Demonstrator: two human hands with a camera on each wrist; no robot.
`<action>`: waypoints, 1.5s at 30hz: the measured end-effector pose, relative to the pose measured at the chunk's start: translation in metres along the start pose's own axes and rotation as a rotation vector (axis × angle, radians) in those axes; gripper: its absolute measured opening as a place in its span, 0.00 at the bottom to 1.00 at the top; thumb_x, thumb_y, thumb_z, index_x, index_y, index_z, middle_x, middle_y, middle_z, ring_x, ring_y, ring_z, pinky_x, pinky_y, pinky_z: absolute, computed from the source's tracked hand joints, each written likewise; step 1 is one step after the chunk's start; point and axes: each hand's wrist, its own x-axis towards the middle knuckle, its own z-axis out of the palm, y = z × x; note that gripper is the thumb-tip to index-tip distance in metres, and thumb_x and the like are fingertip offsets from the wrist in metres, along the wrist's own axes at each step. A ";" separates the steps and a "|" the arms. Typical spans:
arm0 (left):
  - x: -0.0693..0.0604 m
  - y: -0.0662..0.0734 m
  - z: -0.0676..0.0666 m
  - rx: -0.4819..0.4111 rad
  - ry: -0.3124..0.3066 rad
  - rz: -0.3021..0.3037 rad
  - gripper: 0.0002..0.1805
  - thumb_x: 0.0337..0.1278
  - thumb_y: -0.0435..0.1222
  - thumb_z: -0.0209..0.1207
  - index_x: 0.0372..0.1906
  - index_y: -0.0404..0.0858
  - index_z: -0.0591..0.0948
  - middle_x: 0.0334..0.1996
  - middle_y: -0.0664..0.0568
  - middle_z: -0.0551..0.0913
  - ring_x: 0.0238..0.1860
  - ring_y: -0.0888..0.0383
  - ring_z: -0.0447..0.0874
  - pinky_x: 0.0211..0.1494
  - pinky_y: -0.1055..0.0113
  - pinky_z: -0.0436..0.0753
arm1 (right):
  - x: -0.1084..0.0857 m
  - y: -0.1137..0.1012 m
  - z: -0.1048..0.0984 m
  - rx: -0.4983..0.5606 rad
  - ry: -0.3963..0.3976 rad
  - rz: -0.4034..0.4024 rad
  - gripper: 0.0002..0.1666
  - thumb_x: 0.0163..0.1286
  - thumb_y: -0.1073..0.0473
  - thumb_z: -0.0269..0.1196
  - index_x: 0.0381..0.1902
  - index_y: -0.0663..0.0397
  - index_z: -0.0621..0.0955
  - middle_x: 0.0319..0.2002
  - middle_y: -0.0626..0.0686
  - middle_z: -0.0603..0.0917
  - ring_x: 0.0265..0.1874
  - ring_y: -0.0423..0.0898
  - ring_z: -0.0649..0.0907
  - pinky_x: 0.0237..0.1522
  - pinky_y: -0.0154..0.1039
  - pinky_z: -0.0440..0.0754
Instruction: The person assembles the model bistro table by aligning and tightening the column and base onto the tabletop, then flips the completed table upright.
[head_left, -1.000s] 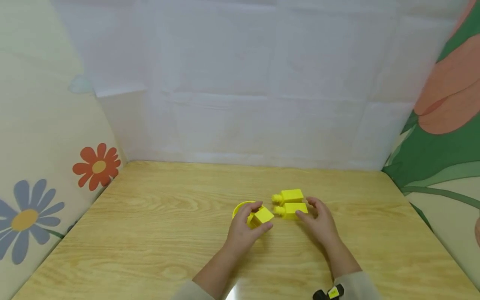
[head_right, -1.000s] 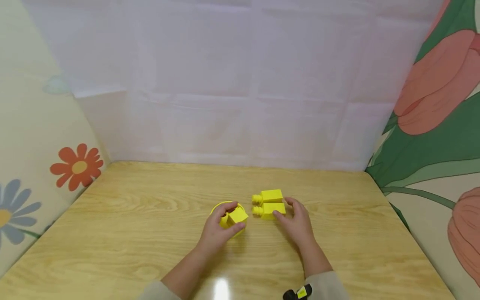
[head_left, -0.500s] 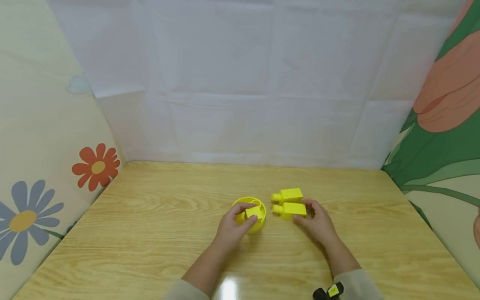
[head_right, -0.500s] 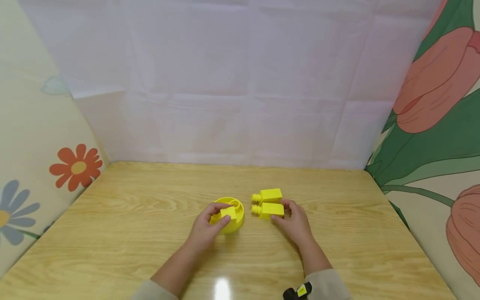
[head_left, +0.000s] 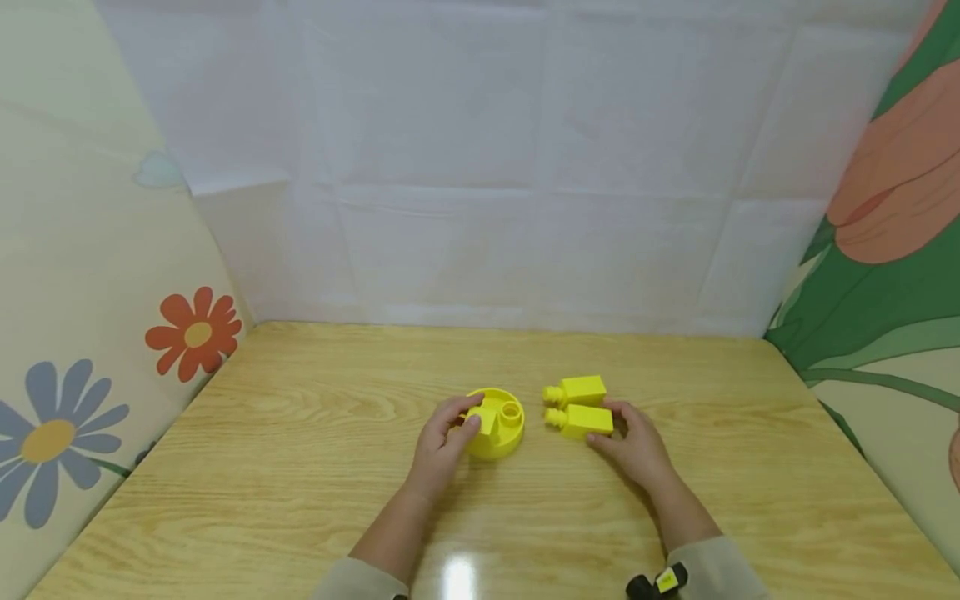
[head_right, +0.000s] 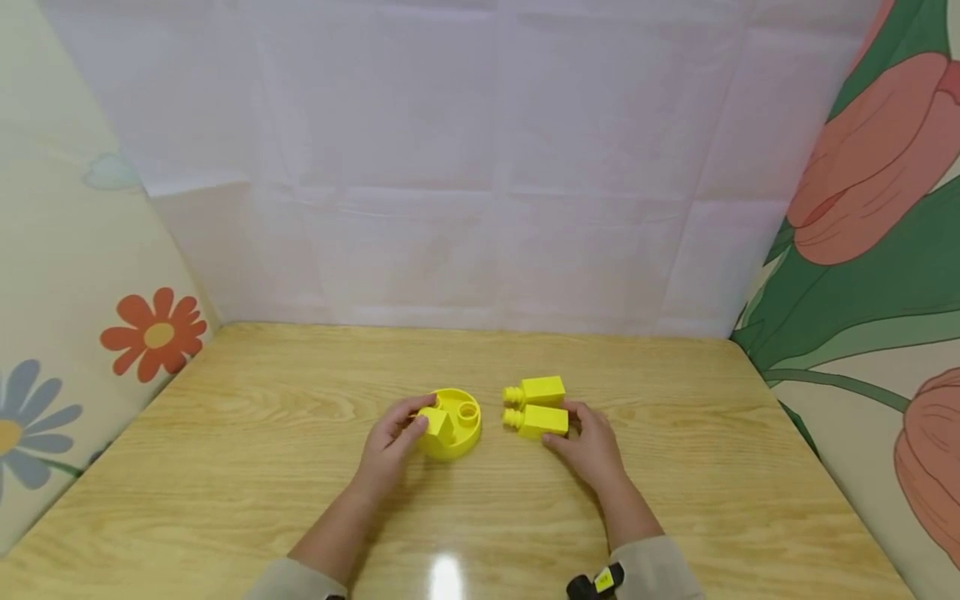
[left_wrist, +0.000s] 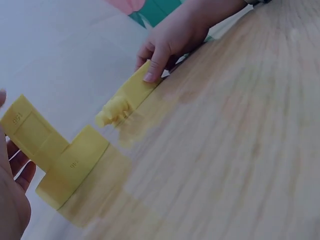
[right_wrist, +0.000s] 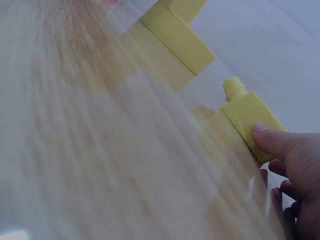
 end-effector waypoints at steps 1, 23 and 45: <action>0.000 0.001 0.001 0.017 0.002 -0.012 0.18 0.59 0.29 0.61 0.55 0.28 0.80 0.51 0.37 0.80 0.48 0.66 0.73 0.53 0.73 0.73 | 0.000 0.000 0.000 0.005 -0.002 0.001 0.36 0.62 0.54 0.70 0.64 0.61 0.71 0.67 0.65 0.71 0.69 0.62 0.68 0.70 0.56 0.66; -0.001 0.004 0.006 -0.080 -0.068 -0.229 0.32 0.53 0.29 0.68 0.65 0.35 0.73 0.61 0.41 0.76 0.59 0.50 0.75 0.60 0.72 0.76 | -0.013 -0.043 0.002 0.493 0.091 -0.021 0.30 0.67 0.66 0.64 0.64 0.56 0.66 0.59 0.58 0.74 0.47 0.35 0.78 0.47 0.24 0.80; 0.001 0.002 0.007 -0.210 -0.017 -0.274 0.23 0.57 0.26 0.63 0.59 0.31 0.76 0.54 0.36 0.80 0.47 0.63 0.80 0.52 0.76 0.80 | -0.014 -0.071 0.024 0.498 0.118 -0.158 0.29 0.59 0.71 0.69 0.59 0.64 0.76 0.46 0.59 0.81 0.41 0.36 0.78 0.46 0.28 0.79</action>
